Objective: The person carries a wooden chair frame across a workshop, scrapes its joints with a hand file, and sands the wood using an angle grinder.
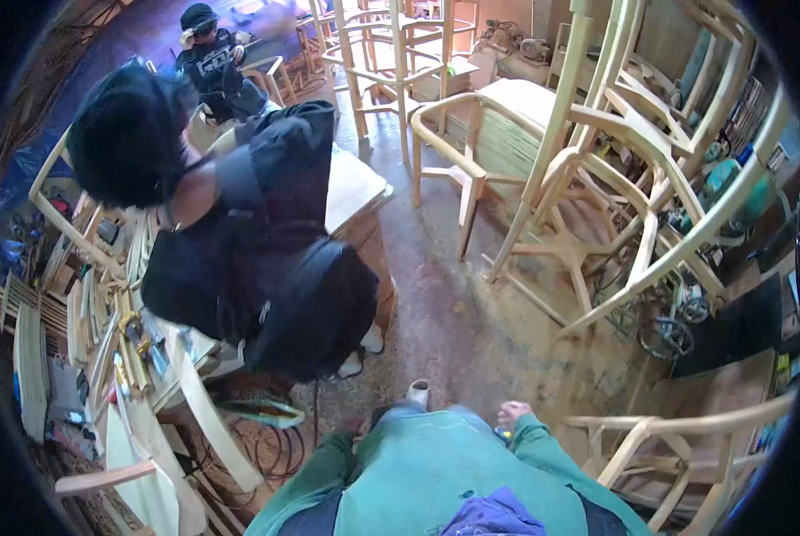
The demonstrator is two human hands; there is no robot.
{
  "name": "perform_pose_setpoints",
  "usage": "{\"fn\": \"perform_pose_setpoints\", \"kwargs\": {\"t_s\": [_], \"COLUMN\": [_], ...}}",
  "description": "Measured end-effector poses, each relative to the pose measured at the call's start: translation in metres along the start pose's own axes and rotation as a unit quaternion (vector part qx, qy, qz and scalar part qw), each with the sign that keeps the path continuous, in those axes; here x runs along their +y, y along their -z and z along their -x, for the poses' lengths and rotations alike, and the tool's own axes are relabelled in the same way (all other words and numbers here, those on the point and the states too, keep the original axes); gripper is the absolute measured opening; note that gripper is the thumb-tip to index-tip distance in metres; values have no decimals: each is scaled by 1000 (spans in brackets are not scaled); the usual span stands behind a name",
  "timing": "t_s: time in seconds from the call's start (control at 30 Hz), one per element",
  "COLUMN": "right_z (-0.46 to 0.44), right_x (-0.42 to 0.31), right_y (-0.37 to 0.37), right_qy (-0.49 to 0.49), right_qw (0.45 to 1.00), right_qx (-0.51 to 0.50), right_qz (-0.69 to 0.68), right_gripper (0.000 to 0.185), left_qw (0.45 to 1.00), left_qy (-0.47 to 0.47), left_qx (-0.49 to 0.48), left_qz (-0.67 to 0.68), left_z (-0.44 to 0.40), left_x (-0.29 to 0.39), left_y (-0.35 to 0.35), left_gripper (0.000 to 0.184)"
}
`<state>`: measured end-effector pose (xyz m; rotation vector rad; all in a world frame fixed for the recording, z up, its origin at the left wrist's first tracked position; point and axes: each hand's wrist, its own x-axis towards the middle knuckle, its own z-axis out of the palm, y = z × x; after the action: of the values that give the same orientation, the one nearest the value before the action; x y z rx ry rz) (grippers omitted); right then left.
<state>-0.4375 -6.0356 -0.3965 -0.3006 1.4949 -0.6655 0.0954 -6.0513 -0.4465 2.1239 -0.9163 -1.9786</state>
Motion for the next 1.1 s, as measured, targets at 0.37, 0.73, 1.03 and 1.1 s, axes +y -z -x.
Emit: {"fn": "perform_pose_setpoints", "kwargs": {"t_s": [0.37, 0.73, 1.03, 1.1], "right_z": [-40, -297, -342, -385], "right_x": [-196, -498, -752, -772], "right_y": [28, -19, -248, -284], "right_qy": [-135, 387, 471, 532], "right_qw": [985, 830, 754, 690], "right_qx": [106, -3, -42, -67], "right_qz": [8, 400, 456, 485], "right_gripper": [12, 19, 24, 28], "left_qw": [972, 970, 956, 949], "left_qy": [-210, -205, -238, -261], "left_qx": [98, 111, 170, 173], "left_qz": [42, -70, 20, 41], "left_z": [-77, -41, -54, -70], "left_x": [313, 527, 641, 662], "left_y": [-24, -41, 6, 22], "left_gripper": [40, 54, 51, 49]}}
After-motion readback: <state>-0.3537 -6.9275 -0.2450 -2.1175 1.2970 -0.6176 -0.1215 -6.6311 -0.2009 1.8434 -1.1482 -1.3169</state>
